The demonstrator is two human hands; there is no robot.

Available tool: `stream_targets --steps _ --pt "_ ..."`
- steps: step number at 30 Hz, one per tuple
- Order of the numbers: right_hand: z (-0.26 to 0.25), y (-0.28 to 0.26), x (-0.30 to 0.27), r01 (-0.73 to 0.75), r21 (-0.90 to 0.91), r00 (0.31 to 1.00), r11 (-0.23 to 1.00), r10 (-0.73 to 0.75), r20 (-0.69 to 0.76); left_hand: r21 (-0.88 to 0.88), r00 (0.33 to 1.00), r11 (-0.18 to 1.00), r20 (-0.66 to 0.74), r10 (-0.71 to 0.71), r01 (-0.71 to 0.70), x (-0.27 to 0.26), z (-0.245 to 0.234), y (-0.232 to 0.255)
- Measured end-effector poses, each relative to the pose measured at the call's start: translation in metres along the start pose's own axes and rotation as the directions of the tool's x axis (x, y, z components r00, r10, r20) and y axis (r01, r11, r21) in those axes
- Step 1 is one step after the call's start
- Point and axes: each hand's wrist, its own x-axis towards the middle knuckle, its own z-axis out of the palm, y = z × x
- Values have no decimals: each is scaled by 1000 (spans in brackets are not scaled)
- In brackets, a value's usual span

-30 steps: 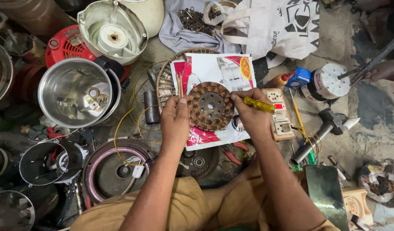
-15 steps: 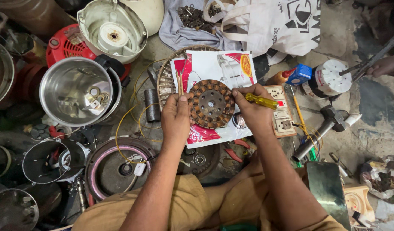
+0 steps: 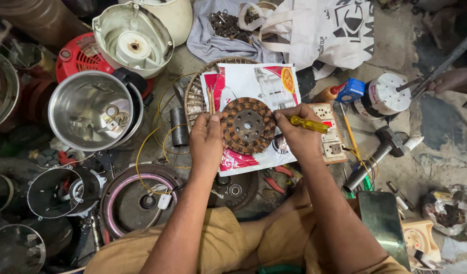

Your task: The person uses a screwdriver to touch parts of a ceiling fan stator and manipulates wires with pliers while sitting on a floor filled with motor parts.

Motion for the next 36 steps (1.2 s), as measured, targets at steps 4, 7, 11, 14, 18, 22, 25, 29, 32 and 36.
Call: stream_targets --steps 4,7,11,14,18,22,25,29,32,36 --pt "2 0 -2 -36 49 999 998 37 -17 -5 1000 1000 -6 1 -1 -1 0 1" --pt "1 1 -1 -19 12 1000 1000 19 6 1 1000 1000 -10 21 -21 -2 1 0" --pt "3 8 -7 8 43 999 999 -6 -44 -50 1000 999 20 -5 6 3 -3 -2" --pt "8 14 -21 -50 133 986 990 69 -148 -93 999 996 43 1 3 8 -7 -2" --pt "5 11 -39 -91 272 985 958 126 -115 -9 998 999 40 50 -50 7 -10 6" --pt "-15 -13 -56 -23 336 995 941 55 -88 41 986 985 -27 167 -166 -5 -11 32" --pt "-30 -33 -91 -27 195 999 981 31 -17 -150 992 982 31 124 -118 -30 -7 51" --pt "-17 -52 -159 -283 165 948 945 249 196 -90 987 989 92 129 -121 -103 22 37" --pt "-5 -58 -190 -96 105 966 990 67 250 -259 998 965 27 52 -44 -153 49 15" --pt "-24 -58 -195 377 -357 926 855 -354 131 -420 997 907 -63 -46 15 -182 62 12"
